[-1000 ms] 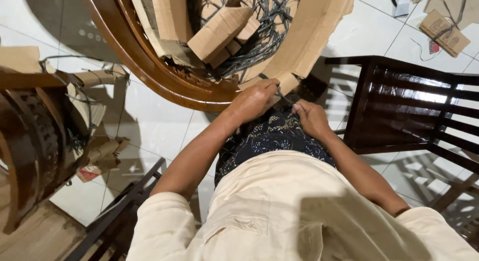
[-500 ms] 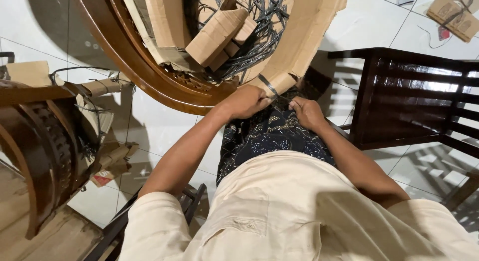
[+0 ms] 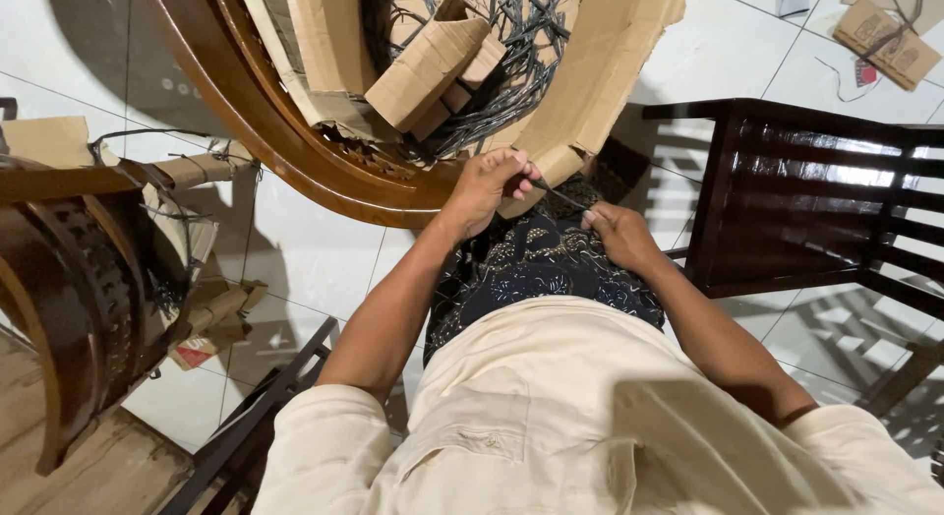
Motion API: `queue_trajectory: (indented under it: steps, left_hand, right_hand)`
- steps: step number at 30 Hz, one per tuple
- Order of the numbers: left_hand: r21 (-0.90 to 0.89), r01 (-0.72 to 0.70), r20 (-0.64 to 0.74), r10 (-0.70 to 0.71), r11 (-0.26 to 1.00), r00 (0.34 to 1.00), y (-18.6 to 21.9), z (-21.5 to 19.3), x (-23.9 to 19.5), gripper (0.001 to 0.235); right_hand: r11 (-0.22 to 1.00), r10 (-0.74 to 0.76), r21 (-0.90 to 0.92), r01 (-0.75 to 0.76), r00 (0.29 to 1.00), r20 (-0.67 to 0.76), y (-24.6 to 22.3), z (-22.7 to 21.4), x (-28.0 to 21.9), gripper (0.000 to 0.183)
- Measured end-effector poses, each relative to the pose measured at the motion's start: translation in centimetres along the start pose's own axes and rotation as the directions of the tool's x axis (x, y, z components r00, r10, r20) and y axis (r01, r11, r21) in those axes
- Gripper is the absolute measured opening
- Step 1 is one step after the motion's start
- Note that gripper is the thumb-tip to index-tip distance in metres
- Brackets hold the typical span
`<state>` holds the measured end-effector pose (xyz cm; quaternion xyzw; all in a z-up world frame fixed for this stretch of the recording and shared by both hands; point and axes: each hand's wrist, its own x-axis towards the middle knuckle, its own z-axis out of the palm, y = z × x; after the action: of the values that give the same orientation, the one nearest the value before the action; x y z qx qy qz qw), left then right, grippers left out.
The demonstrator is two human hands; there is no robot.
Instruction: Wrapping a wooden chair frame with protective cardboard and securing it with plastic ties
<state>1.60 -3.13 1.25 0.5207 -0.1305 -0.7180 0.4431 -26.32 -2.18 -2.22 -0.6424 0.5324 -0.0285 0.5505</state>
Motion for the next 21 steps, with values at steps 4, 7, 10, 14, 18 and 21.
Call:
queue_trajectory:
  steps: [4, 7, 10, 14, 18, 21]
  left_hand:
    - [-0.011, -0.033, -0.039, 0.032, 0.999, 0.999, -1.1, -0.2, 0.3, 0.018]
    - [0.078, -0.130, -0.019, 0.132, 0.988, 0.991, -1.1, -0.3, -0.2, 0.019]
    - [0.165, -0.192, 0.004, 0.194, 0.967, 0.981, -0.1, 0.1, -1.4, 0.019]
    - [0.399, -0.311, 0.085, 0.303, 0.863, 0.949, 2.3, 1.6, -4.0, 0.018]
    - [0.713, -0.477, 0.330, 0.354, 0.515, 0.875, 2.3, 1.9, -3.9, 0.020]
    - [0.753, -0.481, 0.339, 0.363, 0.448, 0.868, -1.3, 0.6, -0.1, 0.015]
  right_hand:
    - [0.998, 0.009, 0.059, -0.008, 1.000, -0.006, 0.4, -0.5, -1.1, 0.025]
    - [0.998, 0.042, 0.043, -0.042, 0.999, -0.007, 0.3, -0.9, -2.2, 0.024]
    - [0.998, 0.052, 0.024, -0.051, 0.999, -0.011, -2.6, -2.0, -3.5, 0.021]
    - [1.000, -0.004, -0.021, 0.003, 0.998, -0.068, -5.2, -3.6, -5.0, 0.017]
    - [0.998, -0.040, -0.051, 0.035, 0.993, -0.108, -6.5, -4.8, -5.4, 0.018]
    - [0.993, -0.082, -0.099, 0.070, 0.989, -0.123, -5.8, -5.0, -5.5, 0.018]
